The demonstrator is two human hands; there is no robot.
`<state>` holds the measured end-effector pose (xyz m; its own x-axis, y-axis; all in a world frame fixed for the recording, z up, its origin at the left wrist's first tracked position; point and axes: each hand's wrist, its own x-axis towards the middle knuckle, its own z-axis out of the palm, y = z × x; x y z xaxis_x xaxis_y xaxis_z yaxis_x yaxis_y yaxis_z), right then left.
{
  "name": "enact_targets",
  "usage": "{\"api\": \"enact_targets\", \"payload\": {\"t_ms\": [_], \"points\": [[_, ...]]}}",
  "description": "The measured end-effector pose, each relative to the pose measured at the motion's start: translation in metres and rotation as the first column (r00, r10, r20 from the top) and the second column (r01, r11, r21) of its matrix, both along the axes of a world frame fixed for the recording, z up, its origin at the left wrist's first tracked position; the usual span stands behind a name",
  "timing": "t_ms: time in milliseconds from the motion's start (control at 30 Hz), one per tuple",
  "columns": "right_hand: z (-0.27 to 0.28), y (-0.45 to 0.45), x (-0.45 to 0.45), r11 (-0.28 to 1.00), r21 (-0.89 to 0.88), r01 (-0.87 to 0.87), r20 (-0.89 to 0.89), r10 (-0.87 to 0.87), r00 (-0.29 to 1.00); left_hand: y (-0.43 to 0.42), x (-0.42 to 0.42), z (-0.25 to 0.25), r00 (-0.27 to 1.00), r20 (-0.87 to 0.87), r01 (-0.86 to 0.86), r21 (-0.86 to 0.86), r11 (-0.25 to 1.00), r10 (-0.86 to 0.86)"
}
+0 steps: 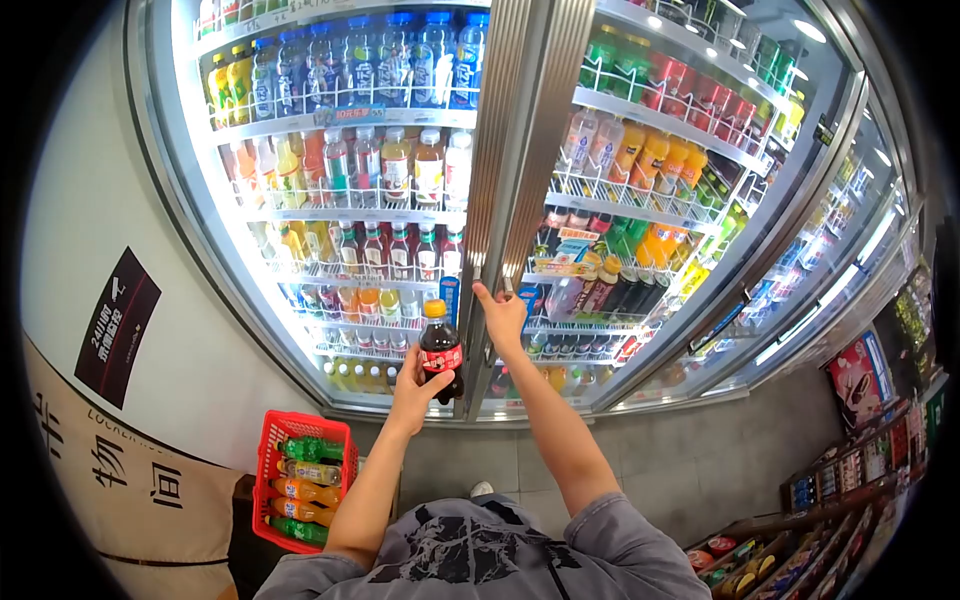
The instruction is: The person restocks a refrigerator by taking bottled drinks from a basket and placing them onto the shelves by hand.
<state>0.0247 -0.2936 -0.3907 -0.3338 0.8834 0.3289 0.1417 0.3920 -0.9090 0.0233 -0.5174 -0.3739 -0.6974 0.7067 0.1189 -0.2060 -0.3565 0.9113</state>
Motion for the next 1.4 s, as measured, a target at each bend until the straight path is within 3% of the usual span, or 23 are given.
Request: {"api": "enact_targets", "payload": {"t_ms": [167, 233, 300, 567, 800, 1067, 1200, 1400], "points": [[-0.007, -0.023, 0.029, 0.997, -0.035, 0.067, -0.006, -0.068, 0.998, -0.016, 0.000, -0.013, 0.996, 0.034, 0.080, -0.007, 0.997, -0.080], [0.000, -0.036, 0.043, 0.989, -0.145, 0.023, -0.075, -0.034, 0.997, -0.017, 0.001, -0.017, 0.987, 0.055, 0.154, -0.005, 0.988, -0.153], [0.003, -0.050, 0.060, 0.994, -0.094, 0.062, -0.085, -0.070, 0.994, -0.020, 0.010, -0.015, 0.989, 0.065, 0.134, -0.011, 0.991, -0.133], [-0.033, -0.078, 0.128, 0.977, -0.058, 0.206, -0.121, -0.212, 0.970, -0.033, 0.053, -0.032, 0.950, 0.048, 0.310, 0.012, 0.951, -0.310], [-0.024, -0.120, 0.213, 0.934, -0.075, 0.349, -0.144, -0.356, 0.923, -0.041, 0.098, -0.023, 0.917, 0.010, 0.398, 0.064, 0.915, -0.400], [-0.023, -0.144, 0.328, 0.907, -0.071, 0.415, -0.149, -0.421, 0.894, -0.021, 0.177, 0.014, 0.891, -0.063, 0.454, 0.109, 0.884, -0.450], [-0.031, -0.142, 0.384, 0.902, -0.049, 0.429, -0.254, -0.427, 0.868, -0.016, 0.224, 0.014, 0.864, -0.034, 0.502, 0.140, 0.854, -0.502], [-0.034, -0.132, 0.467, 0.867, -0.031, 0.497, -0.257, -0.488, 0.835, -0.009, 0.280, 0.004, 0.819, -0.060, 0.573, 0.139, 0.808, -0.570]]}}
